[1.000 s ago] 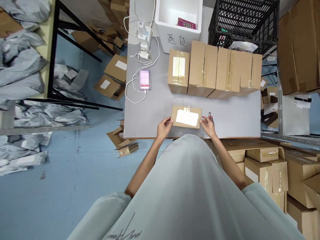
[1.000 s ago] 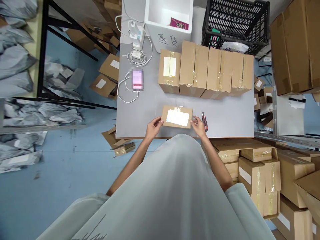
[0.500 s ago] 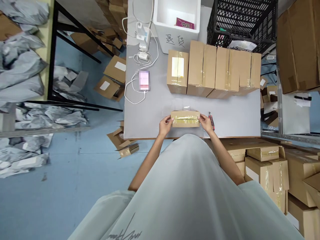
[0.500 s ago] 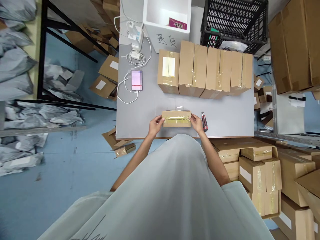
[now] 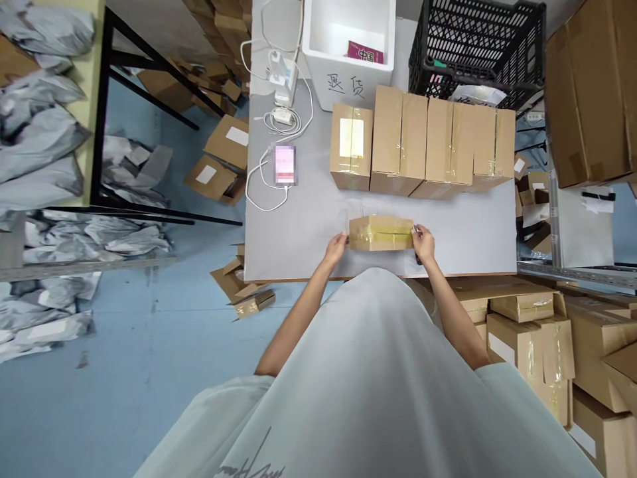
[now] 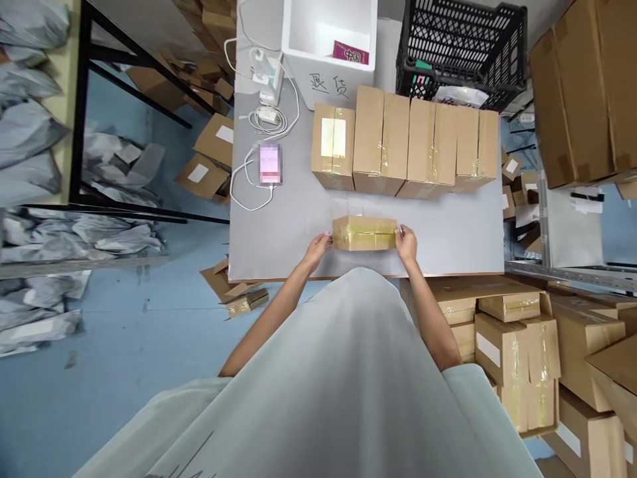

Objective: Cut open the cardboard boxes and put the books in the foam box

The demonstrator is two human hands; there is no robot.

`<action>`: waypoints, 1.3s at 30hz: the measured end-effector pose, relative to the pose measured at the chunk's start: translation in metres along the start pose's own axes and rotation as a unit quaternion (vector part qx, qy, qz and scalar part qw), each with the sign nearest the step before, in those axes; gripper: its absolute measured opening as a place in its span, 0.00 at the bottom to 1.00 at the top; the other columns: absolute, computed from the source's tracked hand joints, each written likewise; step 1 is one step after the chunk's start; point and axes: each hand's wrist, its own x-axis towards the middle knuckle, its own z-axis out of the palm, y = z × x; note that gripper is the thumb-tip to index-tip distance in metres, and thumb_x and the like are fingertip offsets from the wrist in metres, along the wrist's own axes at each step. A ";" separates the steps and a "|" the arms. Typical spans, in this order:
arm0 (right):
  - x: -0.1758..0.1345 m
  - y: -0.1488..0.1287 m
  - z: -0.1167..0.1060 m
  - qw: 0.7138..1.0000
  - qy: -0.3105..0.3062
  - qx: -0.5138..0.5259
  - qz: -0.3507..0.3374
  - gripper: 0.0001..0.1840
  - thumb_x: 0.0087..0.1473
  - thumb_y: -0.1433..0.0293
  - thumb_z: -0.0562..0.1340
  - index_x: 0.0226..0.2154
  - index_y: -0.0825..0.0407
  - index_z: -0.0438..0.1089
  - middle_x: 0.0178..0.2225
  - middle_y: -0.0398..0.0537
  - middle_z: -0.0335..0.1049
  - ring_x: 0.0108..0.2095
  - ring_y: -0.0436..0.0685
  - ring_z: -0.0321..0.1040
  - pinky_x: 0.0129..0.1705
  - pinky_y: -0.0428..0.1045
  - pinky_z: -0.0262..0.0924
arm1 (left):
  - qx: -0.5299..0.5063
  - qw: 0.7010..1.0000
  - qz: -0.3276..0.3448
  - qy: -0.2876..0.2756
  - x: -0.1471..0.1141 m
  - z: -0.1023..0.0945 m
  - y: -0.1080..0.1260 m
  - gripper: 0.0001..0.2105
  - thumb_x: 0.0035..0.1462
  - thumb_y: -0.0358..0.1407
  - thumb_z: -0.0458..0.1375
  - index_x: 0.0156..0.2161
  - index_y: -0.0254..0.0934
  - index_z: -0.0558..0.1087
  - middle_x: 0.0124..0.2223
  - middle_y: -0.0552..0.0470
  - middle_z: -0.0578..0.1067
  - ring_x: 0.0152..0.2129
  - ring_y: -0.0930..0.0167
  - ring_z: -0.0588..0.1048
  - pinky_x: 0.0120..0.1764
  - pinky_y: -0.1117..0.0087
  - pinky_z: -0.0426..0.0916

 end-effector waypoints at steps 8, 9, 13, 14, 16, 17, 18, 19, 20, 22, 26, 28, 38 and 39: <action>-0.060 -0.049 0.006 0.998 -0.041 0.038 -0.029 0.40 0.62 0.40 0.68 0.63 0.50 0.79 0.69 0.60 0.72 0.72 0.73 0.65 0.74 0.68 0.63 | -0.024 0.998 0.005 -0.050 -0.021 0.020 0.038 0.29 0.63 0.59 0.66 0.56 0.36 0.81 0.54 0.41 0.84 0.51 0.58 0.82 0.49 0.59 0.81; -0.063 -0.052 0.009 0.997 -0.052 0.062 -0.014 0.40 0.62 0.40 0.68 0.63 0.49 0.79 0.68 0.58 0.74 0.71 0.72 0.67 0.74 0.68 0.63 | -0.008 0.999 0.018 -0.035 -0.025 0.015 0.043 0.30 0.62 0.59 0.67 0.55 0.36 0.82 0.52 0.41 0.84 0.49 0.59 0.82 0.49 0.59 0.81; -0.063 -0.051 0.017 0.965 -0.159 0.204 0.036 0.40 0.61 0.40 0.69 0.62 0.49 0.80 0.63 0.54 0.80 0.65 0.72 0.75 0.69 0.68 0.71 | 0.052 0.995 0.079 0.011 -0.040 -0.016 0.053 0.30 0.58 0.59 0.71 0.54 0.36 0.83 0.48 0.42 0.85 0.43 0.61 0.82 0.49 0.61 0.79; -0.063 -0.049 0.020 0.956 -0.184 0.227 0.038 0.40 0.60 0.40 0.70 0.62 0.50 0.80 0.63 0.54 0.80 0.64 0.72 0.76 0.69 0.68 0.71 | 0.065 0.994 0.082 0.017 -0.044 -0.021 0.053 0.30 0.57 0.58 0.71 0.53 0.36 0.83 0.49 0.42 0.85 0.42 0.61 0.82 0.48 0.61 0.79; -0.061 -0.045 0.027 0.945 -0.215 0.245 0.038 0.41 0.58 0.41 0.71 0.62 0.50 0.79 0.63 0.54 0.80 0.62 0.71 0.78 0.68 0.69 0.71 | 0.089 0.993 0.071 0.030 -0.048 -0.029 0.049 0.28 0.55 0.57 0.72 0.52 0.37 0.83 0.49 0.42 0.85 0.40 0.61 0.82 0.47 0.60 0.78; -0.061 -0.044 0.030 0.944 -0.221 0.244 0.037 0.41 0.57 0.40 0.71 0.62 0.50 0.79 0.63 0.54 0.80 0.61 0.71 0.78 0.68 0.69 0.72 | 0.097 0.993 0.062 0.038 -0.050 -0.030 0.047 0.28 0.55 0.56 0.72 0.52 0.37 0.83 0.48 0.42 0.85 0.39 0.61 0.82 0.47 0.59 0.78; -0.060 -0.043 0.034 0.945 -0.222 0.237 0.037 0.42 0.56 0.40 0.71 0.62 0.50 0.79 0.63 0.55 0.80 0.60 0.71 0.79 0.67 0.69 0.72 | 0.100 0.992 0.055 0.045 -0.050 -0.030 0.044 0.27 0.56 0.56 0.72 0.52 0.37 0.83 0.48 0.42 0.85 0.39 0.61 0.82 0.48 0.59 0.78; -0.060 -0.042 0.036 0.948 -0.221 0.227 0.035 0.42 0.56 0.40 0.71 0.62 0.51 0.78 0.63 0.56 0.79 0.59 0.71 0.79 0.66 0.68 0.73 | 0.100 0.992 0.052 0.051 -0.051 -0.029 0.042 0.26 0.56 0.55 0.72 0.52 0.37 0.83 0.48 0.42 0.86 0.39 0.62 0.83 0.49 0.59 0.78; -0.059 -0.041 0.038 0.951 -0.218 0.215 0.031 0.42 0.56 0.39 0.71 0.61 0.51 0.78 0.63 0.57 0.79 0.58 0.70 0.80 0.65 0.67 0.74 | 0.097 0.992 0.053 0.056 -0.051 -0.027 0.041 0.26 0.57 0.55 0.71 0.51 0.37 0.83 0.48 0.42 0.85 0.39 0.62 0.83 0.49 0.59 0.77; -0.056 -0.042 0.041 0.960 -0.208 0.185 0.020 0.41 0.57 0.39 0.70 0.60 0.51 0.78 0.63 0.58 0.79 0.55 0.68 0.82 0.63 0.65 0.75 | 0.091 0.992 0.060 0.064 -0.051 -0.023 0.040 0.25 0.57 0.54 0.71 0.51 0.37 0.83 0.47 0.42 0.85 0.40 0.61 0.83 0.50 0.59 0.77; -0.052 -0.043 0.040 0.977 -0.168 0.134 0.014 0.38 0.56 0.40 0.72 0.57 0.49 0.78 0.60 0.59 0.80 0.51 0.66 0.83 0.60 0.62 0.76 | 0.081 0.992 0.077 0.061 -0.053 -0.021 0.043 0.25 0.59 0.58 0.69 0.49 0.37 0.83 0.47 0.43 0.86 0.43 0.60 0.83 0.51 0.60 0.77; -0.051 -0.041 0.039 0.976 -0.171 0.133 0.016 0.38 0.54 0.39 0.73 0.56 0.49 0.78 0.60 0.59 0.80 0.51 0.66 0.83 0.60 0.62 0.76 | 0.065 0.994 0.075 0.051 -0.052 -0.024 0.043 0.26 0.63 0.62 0.65 0.45 0.38 0.83 0.47 0.42 0.85 0.46 0.60 0.83 0.53 0.60 0.77; -0.075 -0.039 0.034 0.964 -0.222 0.144 -0.015 0.44 0.53 0.47 0.77 0.65 0.45 0.69 0.65 0.57 0.75 0.58 0.68 0.78 0.62 0.64 0.75 | 0.032 0.999 0.024 -0.011 -0.048 -0.031 0.032 0.30 0.64 0.66 0.60 0.41 0.38 0.80 0.46 0.42 0.85 0.51 0.57 0.82 0.54 0.59 0.78; -0.077 -0.037 0.033 0.968 -0.212 0.136 -0.023 0.42 0.53 0.48 0.77 0.64 0.44 0.69 0.66 0.56 0.74 0.61 0.68 0.77 0.63 0.65 0.75 | 0.043 0.999 0.027 -0.012 -0.048 -0.030 0.029 0.27 0.63 0.64 0.63 0.41 0.38 0.80 0.47 0.41 0.85 0.52 0.57 0.82 0.55 0.59 0.77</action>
